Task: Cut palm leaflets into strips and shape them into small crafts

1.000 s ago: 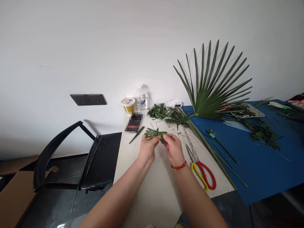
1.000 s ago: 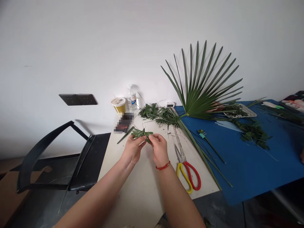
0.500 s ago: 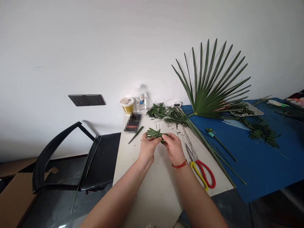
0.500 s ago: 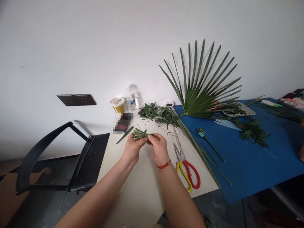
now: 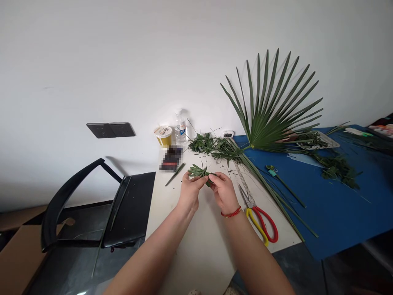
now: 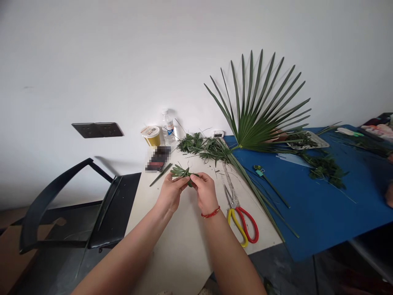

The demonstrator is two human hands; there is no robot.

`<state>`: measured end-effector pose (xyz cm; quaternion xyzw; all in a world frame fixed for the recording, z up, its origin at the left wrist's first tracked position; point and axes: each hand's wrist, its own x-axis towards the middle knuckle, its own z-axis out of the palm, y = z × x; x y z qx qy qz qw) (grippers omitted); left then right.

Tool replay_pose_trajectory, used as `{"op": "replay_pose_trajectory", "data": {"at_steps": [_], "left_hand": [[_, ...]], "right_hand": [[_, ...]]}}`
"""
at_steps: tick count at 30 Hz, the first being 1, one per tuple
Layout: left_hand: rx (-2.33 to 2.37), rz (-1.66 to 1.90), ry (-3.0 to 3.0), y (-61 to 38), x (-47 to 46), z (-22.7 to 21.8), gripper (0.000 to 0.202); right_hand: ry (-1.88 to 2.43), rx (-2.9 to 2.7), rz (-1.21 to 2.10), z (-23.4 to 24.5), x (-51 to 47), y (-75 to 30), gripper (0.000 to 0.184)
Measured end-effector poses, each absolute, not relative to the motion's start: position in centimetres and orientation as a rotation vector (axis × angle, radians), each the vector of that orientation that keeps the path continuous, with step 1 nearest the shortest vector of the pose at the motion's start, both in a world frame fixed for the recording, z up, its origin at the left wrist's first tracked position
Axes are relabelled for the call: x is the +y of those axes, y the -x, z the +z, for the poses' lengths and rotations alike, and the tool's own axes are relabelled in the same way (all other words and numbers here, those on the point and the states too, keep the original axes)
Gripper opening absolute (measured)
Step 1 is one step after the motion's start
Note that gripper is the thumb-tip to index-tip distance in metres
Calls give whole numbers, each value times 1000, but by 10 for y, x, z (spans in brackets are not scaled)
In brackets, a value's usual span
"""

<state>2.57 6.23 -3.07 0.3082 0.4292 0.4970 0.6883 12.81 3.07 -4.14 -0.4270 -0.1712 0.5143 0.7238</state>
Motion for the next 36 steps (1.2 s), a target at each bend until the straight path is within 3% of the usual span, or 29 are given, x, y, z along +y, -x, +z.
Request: {"op": "replay_pose_trajectory", "data": {"at_steps": [36], "left_hand": [[966,1116,-634,-28,60,-28,50]], "right_hand": [[1004,-413,1068,-40,31,-127,14]]}}
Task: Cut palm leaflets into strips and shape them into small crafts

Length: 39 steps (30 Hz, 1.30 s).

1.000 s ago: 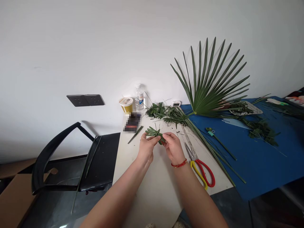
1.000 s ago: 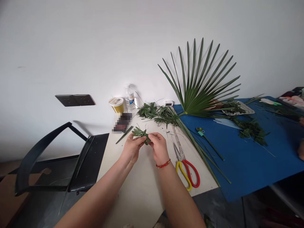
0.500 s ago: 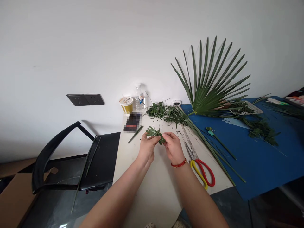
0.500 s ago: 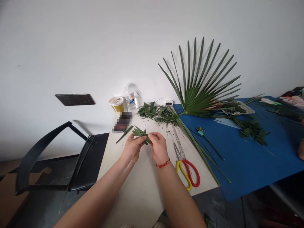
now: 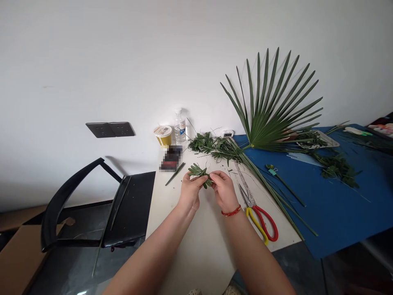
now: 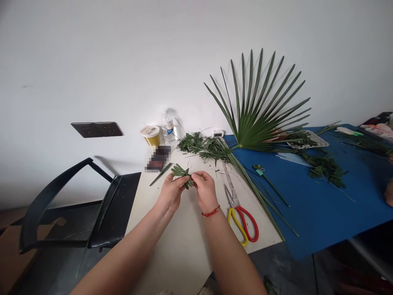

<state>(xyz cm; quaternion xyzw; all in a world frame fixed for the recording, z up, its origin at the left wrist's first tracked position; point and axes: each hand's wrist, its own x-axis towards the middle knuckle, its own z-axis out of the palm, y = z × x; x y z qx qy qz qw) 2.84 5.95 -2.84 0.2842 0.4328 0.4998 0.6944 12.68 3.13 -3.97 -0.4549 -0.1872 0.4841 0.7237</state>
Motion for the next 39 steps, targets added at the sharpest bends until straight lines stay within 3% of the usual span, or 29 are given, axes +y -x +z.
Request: {"op": "replay_pose_trajectory", "data": {"at_steps": [27,39], "left_hand": [[995,1110,-651,-25,61,-28,45],[987,1122,-614,-26,60,-25,55]], "right_hand": [[1028,-404,1007,-55,40,-128,19],[1011,-394,1039,-57,41,-127,20]]}}
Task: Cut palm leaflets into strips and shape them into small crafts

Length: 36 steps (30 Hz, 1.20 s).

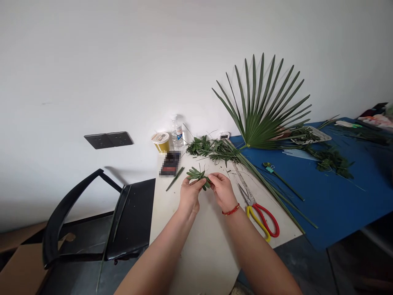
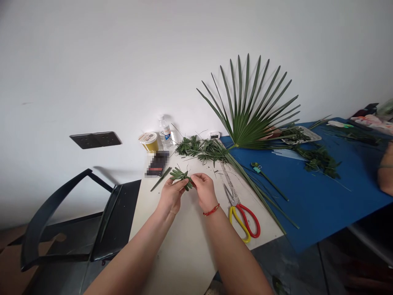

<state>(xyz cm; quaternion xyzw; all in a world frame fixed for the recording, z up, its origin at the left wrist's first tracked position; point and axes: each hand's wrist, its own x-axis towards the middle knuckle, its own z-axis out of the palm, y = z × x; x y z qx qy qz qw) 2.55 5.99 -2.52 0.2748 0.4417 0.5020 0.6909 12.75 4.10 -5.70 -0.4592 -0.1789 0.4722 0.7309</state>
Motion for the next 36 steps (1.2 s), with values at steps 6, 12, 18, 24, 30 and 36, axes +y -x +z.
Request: {"op": "replay_pose_trajectory", "data": {"at_steps": [6,12,18,24,30,36], "left_hand": [[989,1121,-601,-25,61,-27,56],[990,1117,-621,-24,63,-27,51],[1025,1079,-678,-20,64,-18,33],[1116,1133,-766,-13,67,-16,31],[1027,1134,-739,1,83,-18,29],[864,892,-724,3,88,-25,31]], "right_hand": [[1010,-397,1055,-54,39,-126,22],[995,-423,1079,-48,36,-124,25],[969,-380,1064,-52,40,-132,23],[920,-371,1076,-47,40,-137,23],[954,-419,1111,-43,39,-143,28],[1123,-565,1128,-41,38,-144,35]]}}
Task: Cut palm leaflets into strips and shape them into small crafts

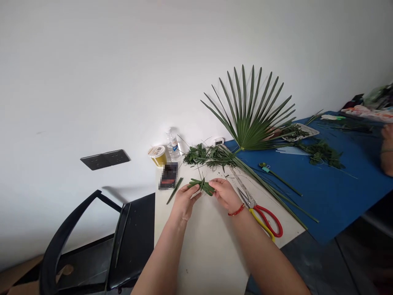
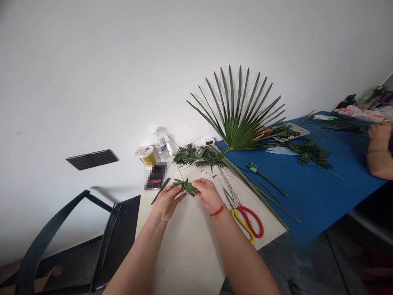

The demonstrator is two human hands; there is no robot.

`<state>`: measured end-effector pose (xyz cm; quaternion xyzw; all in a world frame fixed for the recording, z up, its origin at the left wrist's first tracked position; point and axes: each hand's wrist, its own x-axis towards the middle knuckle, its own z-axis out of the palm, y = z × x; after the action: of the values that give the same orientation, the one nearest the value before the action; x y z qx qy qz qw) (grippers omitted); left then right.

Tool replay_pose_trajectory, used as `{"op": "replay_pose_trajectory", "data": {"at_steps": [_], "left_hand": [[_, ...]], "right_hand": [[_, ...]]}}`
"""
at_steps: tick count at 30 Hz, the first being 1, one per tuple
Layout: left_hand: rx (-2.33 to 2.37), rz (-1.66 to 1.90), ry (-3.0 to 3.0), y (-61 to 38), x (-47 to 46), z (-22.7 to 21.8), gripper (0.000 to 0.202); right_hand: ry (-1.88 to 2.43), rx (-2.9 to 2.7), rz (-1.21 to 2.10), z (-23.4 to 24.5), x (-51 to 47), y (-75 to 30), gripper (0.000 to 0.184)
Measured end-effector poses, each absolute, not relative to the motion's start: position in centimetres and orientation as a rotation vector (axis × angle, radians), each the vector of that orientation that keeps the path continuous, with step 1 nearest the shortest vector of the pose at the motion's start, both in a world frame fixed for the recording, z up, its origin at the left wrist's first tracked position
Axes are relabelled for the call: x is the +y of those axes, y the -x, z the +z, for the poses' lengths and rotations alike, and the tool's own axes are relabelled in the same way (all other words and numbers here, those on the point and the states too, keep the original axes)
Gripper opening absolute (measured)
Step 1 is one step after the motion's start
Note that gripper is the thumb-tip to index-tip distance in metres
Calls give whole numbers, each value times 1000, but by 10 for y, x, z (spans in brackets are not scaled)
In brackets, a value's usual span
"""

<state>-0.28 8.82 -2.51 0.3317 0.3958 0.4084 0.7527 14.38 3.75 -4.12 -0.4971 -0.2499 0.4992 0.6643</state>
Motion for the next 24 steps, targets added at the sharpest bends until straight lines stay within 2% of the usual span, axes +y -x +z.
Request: {"op": "replay_pose_trajectory", "data": {"at_steps": [5,9,12,14,16,18,20,24], "left_hand": [[858,981,-665,0,88,-38,26],[852,1081,-549,0,93,-44,23],[829,1097,-458,0,96,-45,19],[816,1091,-409,0,97,-45,16],[808,1085,-373,0,97,-45,13],[802,1084,-352,1,97,-44,13],[793,1084,-347,1,96,-44,13],[760,1084,-372,0,95,-43,14]], "right_hand": [[1420,-707,938,-31,21,-155,37],[1722,-924,687,-23,-24,-182,21],[1949,-1072,520,-29,-66,-199,17],[2361,-1413,219,-39,-89,-205,10],[2567,-1597,61,-50,-106,-208,5],[2669,-1636,39,-58,-116,-211,5],[2704,-1612,108,-61,-120,-214,2],[2660,-1512,267,-57,-119,-222,6]]}}
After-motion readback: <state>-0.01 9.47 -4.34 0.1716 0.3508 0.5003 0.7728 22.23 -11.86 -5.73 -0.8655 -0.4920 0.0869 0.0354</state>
